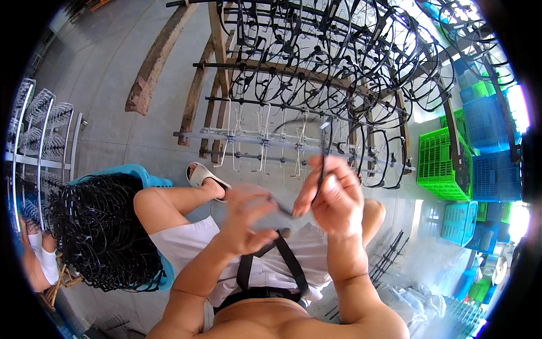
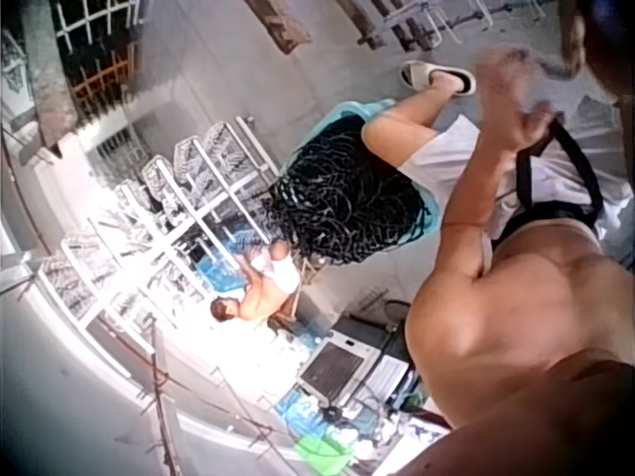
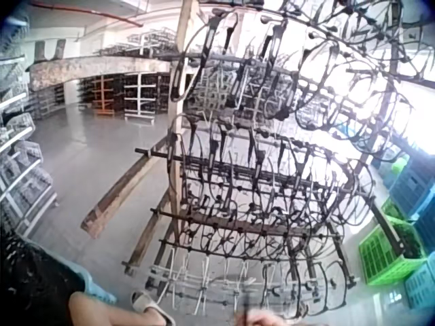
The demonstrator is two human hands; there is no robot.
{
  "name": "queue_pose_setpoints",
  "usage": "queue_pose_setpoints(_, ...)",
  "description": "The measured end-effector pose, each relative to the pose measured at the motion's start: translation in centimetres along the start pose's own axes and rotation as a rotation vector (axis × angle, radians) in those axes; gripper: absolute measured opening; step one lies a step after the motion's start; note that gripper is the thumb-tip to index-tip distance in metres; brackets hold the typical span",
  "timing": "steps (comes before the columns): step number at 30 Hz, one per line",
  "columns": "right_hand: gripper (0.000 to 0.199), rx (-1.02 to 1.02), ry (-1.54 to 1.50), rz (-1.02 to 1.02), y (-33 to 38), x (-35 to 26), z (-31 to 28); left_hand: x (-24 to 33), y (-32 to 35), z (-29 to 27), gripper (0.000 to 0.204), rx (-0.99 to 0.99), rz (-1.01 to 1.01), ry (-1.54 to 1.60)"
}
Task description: The person repeatedly picks black wire loops from a blue bin and attaches them to a multi-tiered metal rack. They manipulate each loop with both hands, hooking it onto horizontal bars and adjusting its position. The process is continuous and repetitive, with the person occasionally reaching for more loops from the bin.
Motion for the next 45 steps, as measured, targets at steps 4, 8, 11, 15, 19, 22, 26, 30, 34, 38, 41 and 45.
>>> queue_pose_setpoints(4,0.029,0.302,-0.091,-0.008,-4.2,-0.7,-4.1,-5.3,0.6,-0.2,0.029,0.264,-0.294,-0.115)
queue_pose_setpoints(8,0.030,0.321,0.293,0.264,-6.1,5.2,-5.8,-7.1,0.6,1.7,0.023,0.085,-0.337,-0.206)
queue_pose_setpoints(11,0.032,0.467,0.323,0.225,-6.0,7.9,-8.6,-7.3,0.9,2.0,0.019,0.072,-0.263,-0.315)
queue_pose_setpoints(15,0.031,0.540,0.305,0.134,-5.6,8.4,-9.3,-6.8,1.1,1.8,0.017,0.048,-0.279,-0.366)
queue_pose_setpoints(19,0.029,0.556,0.227,0.068,-5.5,8.3,-9.4,-6.8,1.3,1.6,0.018,0.075,-0.268,-0.376)
queue_pose_setpoints(22,0.028,0.518,0.213,0.034,-5.2,8.2,-9.5,-6.9,1.4,1.7,0.018,0.090,-0.262,-0.366)
queue_pose_setpoints(26,0.027,0.521,0.235,0.001,-5.1,7.9,-9.4,-7.2,1.6,1.8,0.017,0.082,-0.292,-0.357)
queue_pose_setpoints(30,0.025,0.518,0.311,0.013,-4.5,7.4,-8.8,-7.1,1.5,1.6,0.016,0.102,-0.269,-0.377)
queue_pose_setpoints(34,0.025,0.351,0.664,0.031,-3.9,6.8,-6.6,-6.8,0.3,1.6,0.014,0.106,-0.212,-0.453)
queue_pose_setpoints(38,0.026,0.510,0.389,0.050,-3.6,5.0,-5.3,-5.8,-1.3,1.1,0.013,0.144,-0.133,-0.466)
queue_pose_setpoints(41,0.025,0.351,0.381,0.233,-4.7,5.6,-6.8,-6.2,0.1,1.4,0.014,0.131,-0.131,-0.422)
queue_pose_setpoints(45,0.027,0.429,0.206,0.259,-5.4,7.4,-8.8,-6.5,1.1,1.8,0.016,0.095,-0.185,-0.420)
Point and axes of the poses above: each hand's wrist, its own y-axis away from the middle knuckle, its own z-axis out of the palm, x = y × z, the point moved 7 cm from there along -y, towards the middle knuckle, and after that the axes turned 5 degrees about y, right-handed, at the moved point
